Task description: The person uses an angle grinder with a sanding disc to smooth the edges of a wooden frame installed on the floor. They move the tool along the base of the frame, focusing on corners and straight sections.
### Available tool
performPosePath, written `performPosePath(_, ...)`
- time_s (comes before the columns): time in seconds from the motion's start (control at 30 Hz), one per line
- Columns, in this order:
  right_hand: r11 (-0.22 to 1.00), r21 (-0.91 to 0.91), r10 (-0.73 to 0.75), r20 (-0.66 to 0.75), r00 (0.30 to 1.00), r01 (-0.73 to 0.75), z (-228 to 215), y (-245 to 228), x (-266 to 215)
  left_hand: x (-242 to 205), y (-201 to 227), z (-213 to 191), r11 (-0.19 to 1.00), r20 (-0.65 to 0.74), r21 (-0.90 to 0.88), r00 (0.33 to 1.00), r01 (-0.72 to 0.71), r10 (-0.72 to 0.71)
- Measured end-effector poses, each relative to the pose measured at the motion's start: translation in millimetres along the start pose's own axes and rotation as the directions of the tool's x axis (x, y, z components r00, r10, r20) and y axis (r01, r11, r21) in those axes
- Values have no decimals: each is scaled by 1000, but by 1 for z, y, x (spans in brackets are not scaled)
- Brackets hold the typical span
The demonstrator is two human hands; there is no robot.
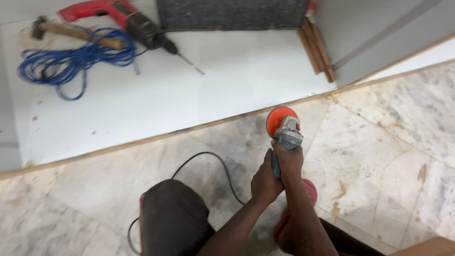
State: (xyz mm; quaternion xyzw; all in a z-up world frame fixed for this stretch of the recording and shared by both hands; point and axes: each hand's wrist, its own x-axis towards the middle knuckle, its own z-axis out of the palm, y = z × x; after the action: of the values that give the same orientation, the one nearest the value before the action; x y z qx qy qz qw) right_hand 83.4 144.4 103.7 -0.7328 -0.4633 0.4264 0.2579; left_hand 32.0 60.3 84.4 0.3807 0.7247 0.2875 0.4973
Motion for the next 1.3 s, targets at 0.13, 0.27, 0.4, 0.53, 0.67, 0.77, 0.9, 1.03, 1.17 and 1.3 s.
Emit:
performPosePath(0.13, 996, -44, -70, 66, 995, 73, 29, -34, -47, -26, -13, -47, 995, -89, -82, 995, -57, 49)
performPosePath(0.27, 986, -65, -140, 159, 977, 152, 55, -71, -95, -60, -17, -96, 983, -147, -174, 989, -53, 28)
performPosePath(0.4, 980, 126, -193, 378, 906, 156, 81, -103, -128, -77, -17, -147, 973, -217, -228, 976, -37, -14)
performPosePath(0.53, 964, 249, -220, 542, 811, 95, 108, -120, -150, -94, -25, -186, 977, -329, -208, 944, -36, -35)
performPosePath(0.67, 943, 334, -241, 683, 689, -2, 145, -125, -168, -109, -46, -210, 976, -469, -214, 881, -40, -66)
performPosePath(0.77, 929, 366, -257, 736, 627, -50, 179, -130, -184, -115, -62, -236, 980, -538, -198, 837, -14, -97)
performPosePath(0.9, 918, 395, -308, 775, 553, -42, 224, -133, -206, -122, -78, -273, 976, -577, -190, 792, 107, -199)
performPosePath(1.03, 920, 388, -304, 795, 525, -55, 255, -136, -231, -135, -94, -306, 950, -535, -241, 789, 200, -302)
performPosePath(1.17, 955, 287, -207, 822, 531, -72, 281, -126, -258, -150, -127, -317, 931, -537, -305, 770, 203, -344)
performPosePath(1.3, 964, 267, -233, 846, 479, -3, 306, -101, -287, -165, -173, -319, 902, -546, -415, 762, 116, -349)
